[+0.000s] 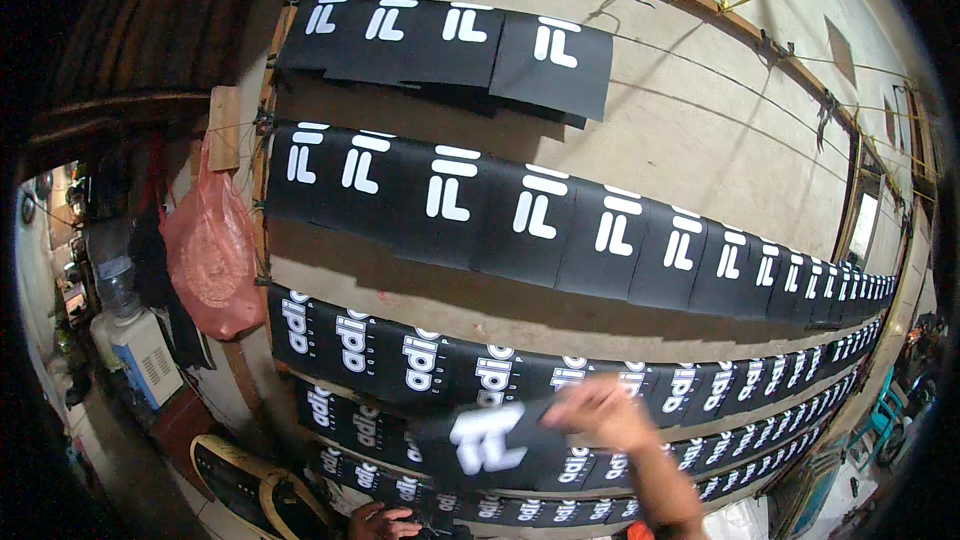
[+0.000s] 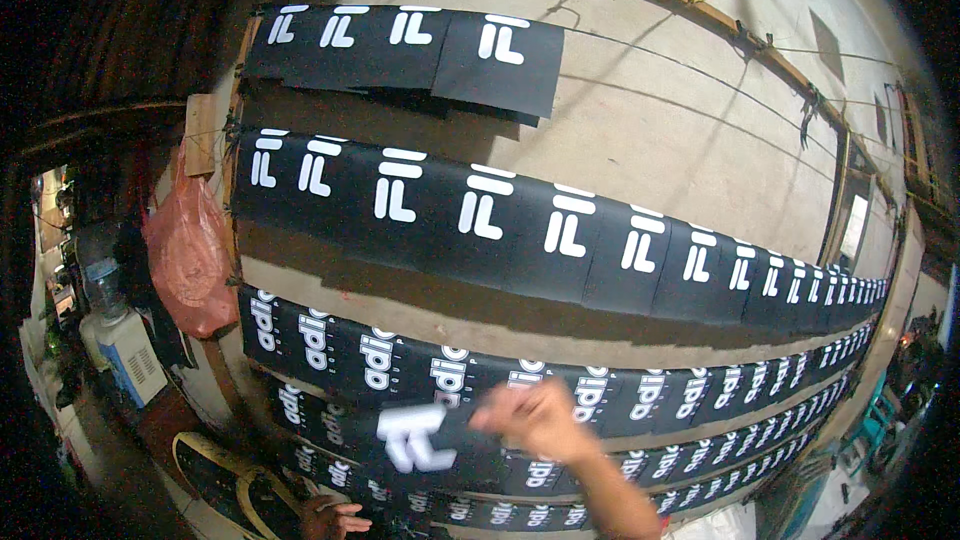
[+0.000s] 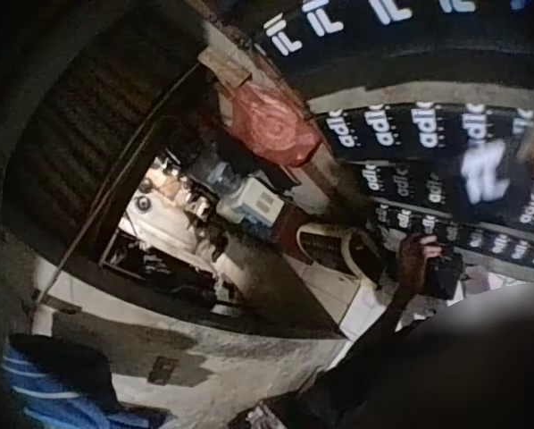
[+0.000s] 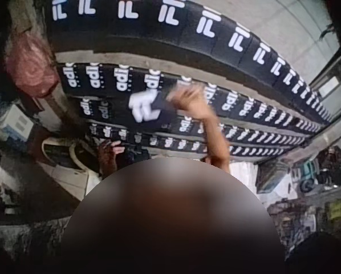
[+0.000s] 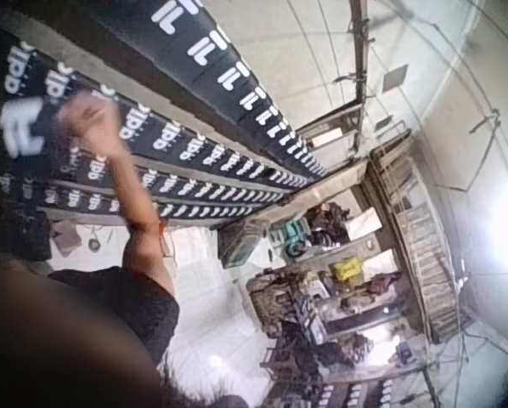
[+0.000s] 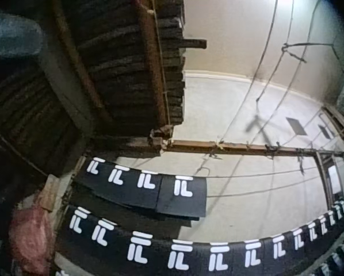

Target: The person repeatedly picks up black shoe insoles with white logos from a table and places them onto a wall display rack. The person handles the insoles one by one, moving between the table and the rack to organize them.

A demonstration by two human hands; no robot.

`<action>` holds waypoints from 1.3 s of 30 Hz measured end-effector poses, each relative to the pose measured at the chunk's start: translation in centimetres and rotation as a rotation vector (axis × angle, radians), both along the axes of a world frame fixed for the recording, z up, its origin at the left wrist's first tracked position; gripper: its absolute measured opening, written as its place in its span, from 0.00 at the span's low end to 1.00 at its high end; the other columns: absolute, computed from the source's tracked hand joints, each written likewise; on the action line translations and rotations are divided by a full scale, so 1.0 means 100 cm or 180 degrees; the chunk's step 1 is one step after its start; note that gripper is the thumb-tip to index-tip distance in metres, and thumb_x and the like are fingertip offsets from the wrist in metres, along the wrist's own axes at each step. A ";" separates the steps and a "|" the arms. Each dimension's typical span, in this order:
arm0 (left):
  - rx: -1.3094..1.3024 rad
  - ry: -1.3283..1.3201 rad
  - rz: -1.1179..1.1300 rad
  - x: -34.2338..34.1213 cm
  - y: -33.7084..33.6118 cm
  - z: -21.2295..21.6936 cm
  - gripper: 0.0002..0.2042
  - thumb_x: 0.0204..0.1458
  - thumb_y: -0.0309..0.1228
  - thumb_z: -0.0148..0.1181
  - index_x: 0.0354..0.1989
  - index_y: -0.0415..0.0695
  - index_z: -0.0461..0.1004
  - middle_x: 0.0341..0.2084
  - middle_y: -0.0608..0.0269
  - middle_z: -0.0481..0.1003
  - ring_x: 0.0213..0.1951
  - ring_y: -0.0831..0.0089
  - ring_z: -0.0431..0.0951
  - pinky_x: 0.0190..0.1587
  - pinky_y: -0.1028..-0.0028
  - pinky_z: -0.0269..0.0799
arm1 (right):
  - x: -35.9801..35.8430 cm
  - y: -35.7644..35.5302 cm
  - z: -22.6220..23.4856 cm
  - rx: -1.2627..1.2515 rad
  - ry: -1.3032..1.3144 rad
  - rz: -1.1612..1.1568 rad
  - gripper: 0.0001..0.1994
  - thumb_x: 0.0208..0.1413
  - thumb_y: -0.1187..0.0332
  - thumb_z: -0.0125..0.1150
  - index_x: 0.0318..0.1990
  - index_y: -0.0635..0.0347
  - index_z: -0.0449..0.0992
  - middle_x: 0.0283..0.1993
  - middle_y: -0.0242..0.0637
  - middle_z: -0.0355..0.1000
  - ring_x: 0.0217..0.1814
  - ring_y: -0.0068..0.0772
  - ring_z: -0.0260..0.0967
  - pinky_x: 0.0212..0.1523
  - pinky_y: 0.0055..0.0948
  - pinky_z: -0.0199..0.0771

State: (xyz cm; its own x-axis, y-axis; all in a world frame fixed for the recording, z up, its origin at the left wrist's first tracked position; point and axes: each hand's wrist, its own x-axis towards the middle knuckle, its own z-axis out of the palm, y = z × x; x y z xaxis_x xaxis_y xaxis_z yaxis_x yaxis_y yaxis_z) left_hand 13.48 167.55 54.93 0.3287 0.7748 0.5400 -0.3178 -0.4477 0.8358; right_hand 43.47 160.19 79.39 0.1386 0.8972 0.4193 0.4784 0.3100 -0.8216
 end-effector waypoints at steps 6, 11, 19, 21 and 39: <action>-0.0325 0.0272 0.0292 0.030 -0.004 0.006 0.25 0.60 0.48 0.42 0.44 0.33 0.68 0.38 0.52 0.74 0.32 0.63 0.79 0.41 0.67 0.75 | 0.083 -0.026 0.260 0.3070 -0.0262 0.0143 0.11 0.56 0.64 0.57 0.39 0.63 0.74 0.29 0.28 0.70 0.27 0.16 0.63 0.27 0.17 0.63; -0.0146 0.0229 0.0222 0.063 -0.004 -0.008 0.24 0.60 0.48 0.44 0.46 0.34 0.67 0.39 0.53 0.74 0.34 0.65 0.79 0.38 0.69 0.76 | 0.112 -0.005 0.374 0.2831 -0.0344 -0.0184 0.19 0.56 0.63 0.58 0.49 0.69 0.70 0.37 0.33 0.73 0.32 0.19 0.68 0.33 0.18 0.69; -0.0377 0.0264 0.0523 0.116 -0.016 -0.029 0.21 0.58 0.44 0.49 0.46 0.34 0.68 0.40 0.52 0.73 0.37 0.64 0.77 0.40 0.66 0.74 | 0.158 0.033 0.427 0.2566 -0.0354 -0.0650 0.15 0.53 0.66 0.60 0.43 0.69 0.76 0.36 0.37 0.74 0.33 0.25 0.70 0.32 0.20 0.71; -0.0450 0.0277 0.0450 0.125 -0.016 -0.028 0.21 0.58 0.43 0.49 0.46 0.34 0.68 0.40 0.52 0.73 0.37 0.64 0.77 0.40 0.66 0.74 | 0.175 0.047 0.427 0.2535 -0.0062 -0.0797 0.16 0.53 0.68 0.60 0.46 0.70 0.74 0.38 0.38 0.74 0.37 0.25 0.70 0.34 0.19 0.70; -0.0516 0.0546 -0.0404 0.165 0.047 -0.023 0.18 0.57 0.38 0.50 0.48 0.35 0.66 0.41 0.51 0.73 0.39 0.64 0.76 0.40 0.65 0.74 | 0.201 0.080 0.457 0.2514 -0.0060 -0.0387 0.19 0.55 0.58 0.58 0.47 0.64 0.72 0.39 0.36 0.73 0.36 0.23 0.69 0.36 0.17 0.67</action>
